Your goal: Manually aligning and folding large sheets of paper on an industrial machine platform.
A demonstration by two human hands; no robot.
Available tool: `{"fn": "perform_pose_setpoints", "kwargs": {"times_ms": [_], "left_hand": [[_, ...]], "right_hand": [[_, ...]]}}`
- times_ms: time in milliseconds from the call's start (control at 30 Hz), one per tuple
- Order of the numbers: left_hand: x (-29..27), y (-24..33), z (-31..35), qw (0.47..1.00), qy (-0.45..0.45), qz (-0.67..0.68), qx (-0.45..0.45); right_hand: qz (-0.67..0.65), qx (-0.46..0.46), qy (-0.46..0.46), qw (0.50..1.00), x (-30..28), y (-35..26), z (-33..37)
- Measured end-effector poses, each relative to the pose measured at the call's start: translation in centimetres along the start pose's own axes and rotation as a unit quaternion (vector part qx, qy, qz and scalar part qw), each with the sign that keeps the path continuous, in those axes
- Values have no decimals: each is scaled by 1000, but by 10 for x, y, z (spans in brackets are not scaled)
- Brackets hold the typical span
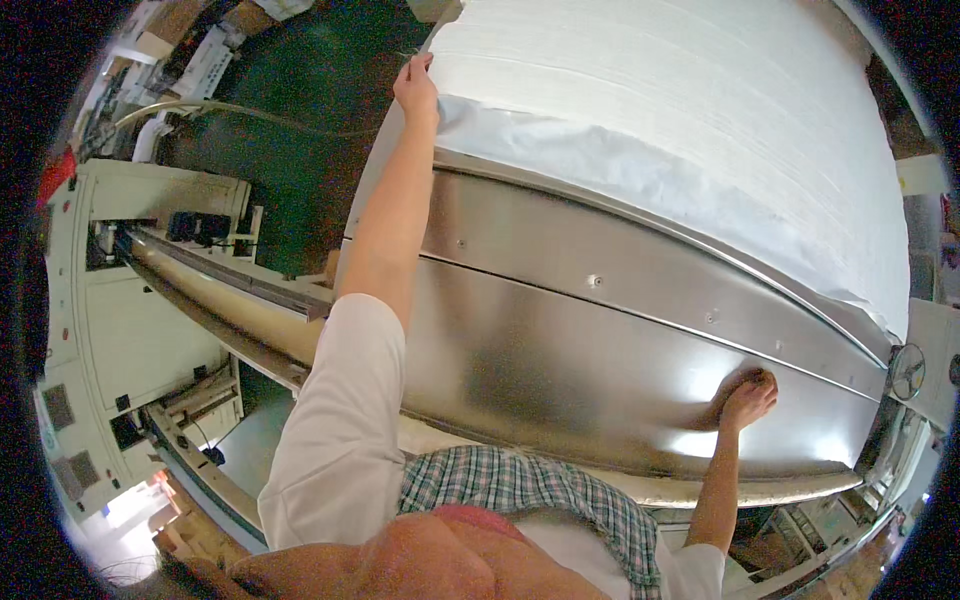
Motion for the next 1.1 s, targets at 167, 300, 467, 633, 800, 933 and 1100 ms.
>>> {"fn": "perform_pose_setpoints", "kwargs": {"times_ms": [167, 300, 467, 633, 800, 933, 1100], "left_hand": [[-15, 6, -11, 994, -95, -44, 15], [-21, -2, -13, 968, -180, -27, -172], [-20, 34, -16, 878, -344, -317, 104], [53, 77, 64, 647, -542, -474, 252], [102, 84, 154, 596, -631, -415, 272], [86, 83, 171, 514, -562, -481, 435], [70, 96, 185, 521, -567, -521, 369]], "right_hand": [[-58, -13, 4, 998, -3, -3, -1], [-39, -10, 8, 999, 7, 12, 3], [-25, 15, 9, 1000, 3, 0, -3], [-32, 35, 6, 999, 0, 6, -4], [-34, 21, 14, 999, 7, 4, -4], [-292, 48, -41, 954, 20, -39, -45], [-476, -129, -59, 868, -2, -222, -119]]}}
Point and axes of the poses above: each hand's wrist, its own z-axis away from the middle knuckle, its own x-axis out of the palm, y = z × x, the point moved 3 cm from there along -z, towards the middle knuckle, and after that the axes turned 14 degrees about y, right-handed, at the moved point
